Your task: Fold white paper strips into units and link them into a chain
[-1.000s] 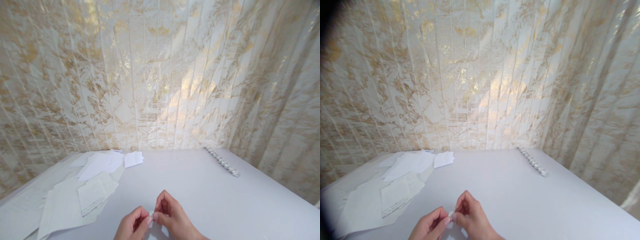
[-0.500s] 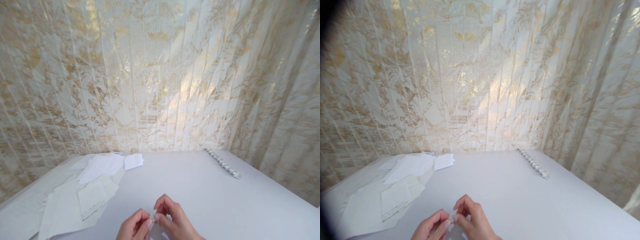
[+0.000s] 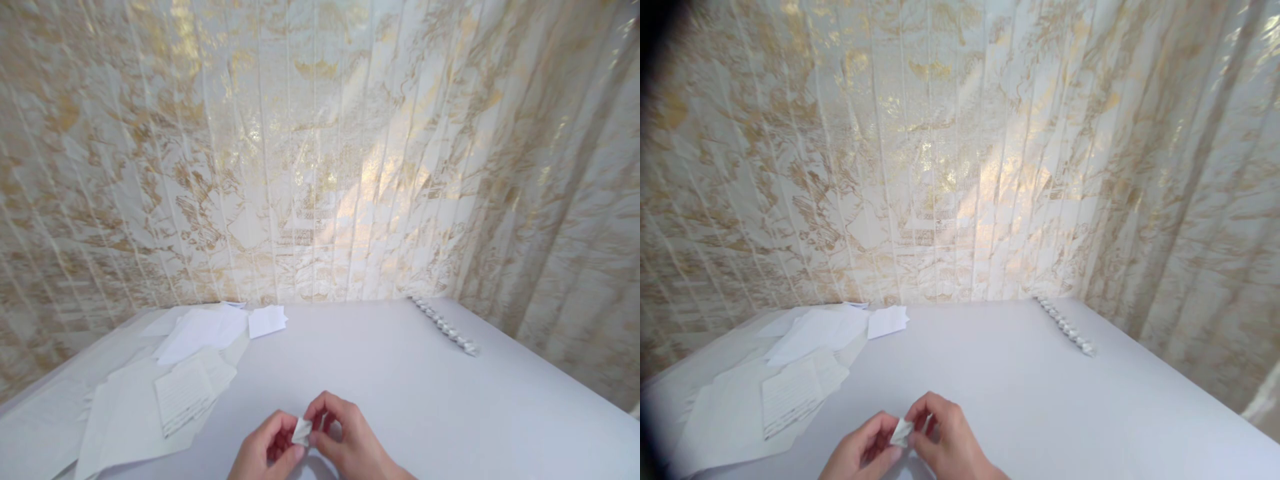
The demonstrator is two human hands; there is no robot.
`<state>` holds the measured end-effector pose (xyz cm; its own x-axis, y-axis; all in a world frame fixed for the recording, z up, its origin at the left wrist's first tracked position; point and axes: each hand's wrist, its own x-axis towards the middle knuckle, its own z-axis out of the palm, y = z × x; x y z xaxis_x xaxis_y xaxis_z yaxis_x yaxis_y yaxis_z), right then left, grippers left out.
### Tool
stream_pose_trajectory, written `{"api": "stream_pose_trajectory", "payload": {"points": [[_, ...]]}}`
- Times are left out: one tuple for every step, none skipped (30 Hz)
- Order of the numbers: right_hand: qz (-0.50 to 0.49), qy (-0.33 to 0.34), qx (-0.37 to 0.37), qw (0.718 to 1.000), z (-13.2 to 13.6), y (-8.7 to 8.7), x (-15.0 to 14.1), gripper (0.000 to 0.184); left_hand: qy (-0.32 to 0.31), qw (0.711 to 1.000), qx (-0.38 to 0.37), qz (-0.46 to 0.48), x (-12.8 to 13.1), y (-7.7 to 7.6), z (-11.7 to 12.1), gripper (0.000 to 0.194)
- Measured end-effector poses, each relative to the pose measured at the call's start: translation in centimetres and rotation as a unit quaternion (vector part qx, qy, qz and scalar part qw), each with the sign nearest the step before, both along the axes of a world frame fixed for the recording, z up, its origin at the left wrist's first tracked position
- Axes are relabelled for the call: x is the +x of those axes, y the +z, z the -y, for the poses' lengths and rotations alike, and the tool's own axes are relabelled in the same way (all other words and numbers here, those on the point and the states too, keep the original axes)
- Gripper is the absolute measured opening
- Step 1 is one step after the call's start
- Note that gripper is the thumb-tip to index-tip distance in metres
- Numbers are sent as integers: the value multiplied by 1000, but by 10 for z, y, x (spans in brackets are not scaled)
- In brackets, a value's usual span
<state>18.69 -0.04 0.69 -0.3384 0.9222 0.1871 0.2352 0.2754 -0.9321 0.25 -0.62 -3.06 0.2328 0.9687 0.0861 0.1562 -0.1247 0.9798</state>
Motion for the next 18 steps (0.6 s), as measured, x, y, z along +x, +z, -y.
{"api": "stream_pose_trajectory", "payload": {"points": [[14, -3, 12, 1000, 0, -1, 1, 24, -2, 1000, 0, 1, 0, -1, 0, 48], [31, -3, 31, 999, 0, -3, 1, 27, -2, 1000, 0, 3, 0, -2, 0, 47], [50, 1, 60, 997, 0, -3, 3, 29, -1, 1000, 0, 4, 0, -4, 0, 46], [68, 8, 96, 993, 0, -4, 4, 29, 2, 1000, -1, 6, 0, -4, 0, 44], [85, 16, 138, 987, 0, -3, 5, 28, 4, 1000, -1, 8, 1, -4, 0, 41], [99, 25, 180, 978, 0, -2, 6, 25, 5, 1000, -1, 8, 1, -4, 1, 38], [111, 32, 219, 969, 0, -1, 7, 21, 7, 1000, 0, 7, 1, -2, 3, 34], [122, 34, 252, 960, 0, 0, 8, 16, 14, 1000, 4, 6, 2, 1, 5, 30], [133, 33, 276, 951, 0, 0, 8, 13, 24, 1000, 11, 2, 3, 4, 6, 26], [147, 30, 293, 944, -1, 0, 8, 12, 36, 999, 26, -6, 4, 8, 8, 21], [161, 27, 305, 938, -1, -1, 8, 12, 47, 998, 48, -18, 4, 12, 10, 17], [173, 23, 315, 933, -1, -2, 7, 12, 55, 995, 76, -32, 5, 16, 12, 12], [179, 21, 321, 930, -2, -3, 7, 12, 58, 992, 105, -45, 5, 20, 13, 6], [178, 22, 321, 930, -2, -5, 6, 11, 58, 988, 129, -54, 5, 22, 13, 5], [168, 22, 311, 935, -2, -6, 5, 11, 58, 987, 143, -56, 5, 24, 13, 9], [152, 21, 292, 944, -2, -6, 5, 11, 59, 987, 144, -48, 4, 24, 13, 12], [129, 15, 261, 957, -2, -6, 4, 11, 61, 988, 135, -30, 4, 25, 12, 14], [102, 6, 219, 970, -2, -5, 3, 11, 64, 991, 120, -4, 4, 24, 11, 16]]}}
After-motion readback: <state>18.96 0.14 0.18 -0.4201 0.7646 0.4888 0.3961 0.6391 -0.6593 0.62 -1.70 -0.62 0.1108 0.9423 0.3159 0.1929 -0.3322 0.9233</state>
